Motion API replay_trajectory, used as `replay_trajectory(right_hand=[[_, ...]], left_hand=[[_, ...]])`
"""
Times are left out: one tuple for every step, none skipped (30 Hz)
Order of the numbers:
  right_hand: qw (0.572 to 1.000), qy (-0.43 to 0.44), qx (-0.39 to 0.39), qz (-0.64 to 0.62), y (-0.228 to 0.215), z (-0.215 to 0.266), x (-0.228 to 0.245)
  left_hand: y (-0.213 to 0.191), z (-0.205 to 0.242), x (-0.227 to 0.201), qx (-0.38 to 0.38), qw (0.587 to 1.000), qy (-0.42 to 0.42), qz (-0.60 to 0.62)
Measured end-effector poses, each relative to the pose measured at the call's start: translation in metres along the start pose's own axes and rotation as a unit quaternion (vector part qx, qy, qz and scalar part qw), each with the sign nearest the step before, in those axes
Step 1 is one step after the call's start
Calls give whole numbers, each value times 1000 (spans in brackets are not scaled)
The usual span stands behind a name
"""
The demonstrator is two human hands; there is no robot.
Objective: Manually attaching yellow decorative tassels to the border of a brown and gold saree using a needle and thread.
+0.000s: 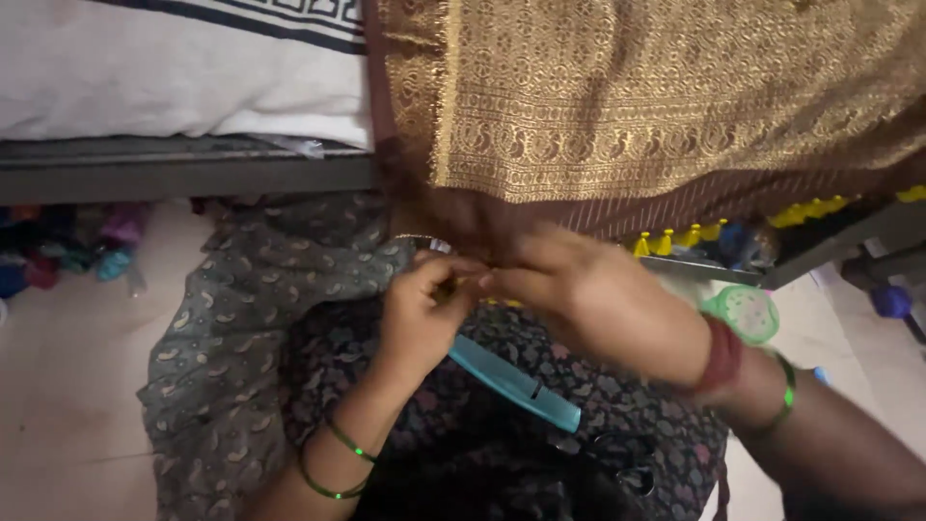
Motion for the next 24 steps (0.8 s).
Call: replay_trajectory(right_hand=[[1000,5,-3,0,3,-12,-2],[999,-15,6,36,6,-24,-3],[997,-35,15,71,8,-37,-4],[997,-32,11,72,18,-41,-9],[991,-11,43,123,29,-46,-16],[982,10,75,174,41,-53,-22],[982,7,74,174,39,-53,-22],[983,8,59,174,37,-54,-21],[984,9,48,173,37,-54,-20],[984,5,50,171,33,-47,-19],[993,16,0,116,25,-39,-19],[997,28,-49,61,17,-31,-19],[997,29,-47,61,23,-23,-20],[995,89,-50,-9,29,-16,-24],[984,150,-56,-80,34,-7,-27],[983,152,-57,-79,42,1,-33],[972,195,-48,-121,50,11,-39],[957,236,-39,-163,58,21,-45],[957,237,-43,-160,56,27,-56],[969,207,-50,-121,54,32,-65],[979,178,-52,-86,55,39,-71],[979,179,-50,-87,53,38,-67],[990,123,-36,-54,51,35,-63],[997,65,-22,-20,49,33,-58]], left_hand=[[1,1,-1,6,1000,1,1],[2,1,-3,2,1000,12,-28],[2,1,-4,-3,998,24,-58],[0,-2,-15,2,998,26,-58],[-4,-7,-29,-6,977,111,-183],[-8,-10,-43,-13,933,194,-303],[-8,-13,-49,-15,932,195,-306],[-7,-14,-56,4,914,242,-325],[-6,-13,-62,23,895,286,-343],[-2,-11,-51,20,895,283,-345],[0,-10,-38,-9,937,233,-260],[5,-8,-25,-37,968,180,-171],[8,-3,-5,-37,969,179,-169],[15,2,22,-15,998,-23,62],[24,10,46,11,932,-222,286],[24,12,49,14,932,-222,286],[24,14,51,0,935,-201,294],[24,15,52,-13,936,-179,302],[25,12,51,-9,937,-175,303],[25,10,52,-31,926,-201,319],[22,15,51,-56,913,-232,332],[21,14,44,-57,912,-234,332],[18,10,37,-48,945,-194,261],[15,5,29,-38,970,-152,187]])
Point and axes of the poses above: each hand's wrist, its own z-axis away from the middle knuckle, its own y-axis out of the palm, x = y × z, the point moved 2 cm from there along -z, towards the middle knuckle, and after that the axes turned 12 degrees about y, right-handed, at the moved point
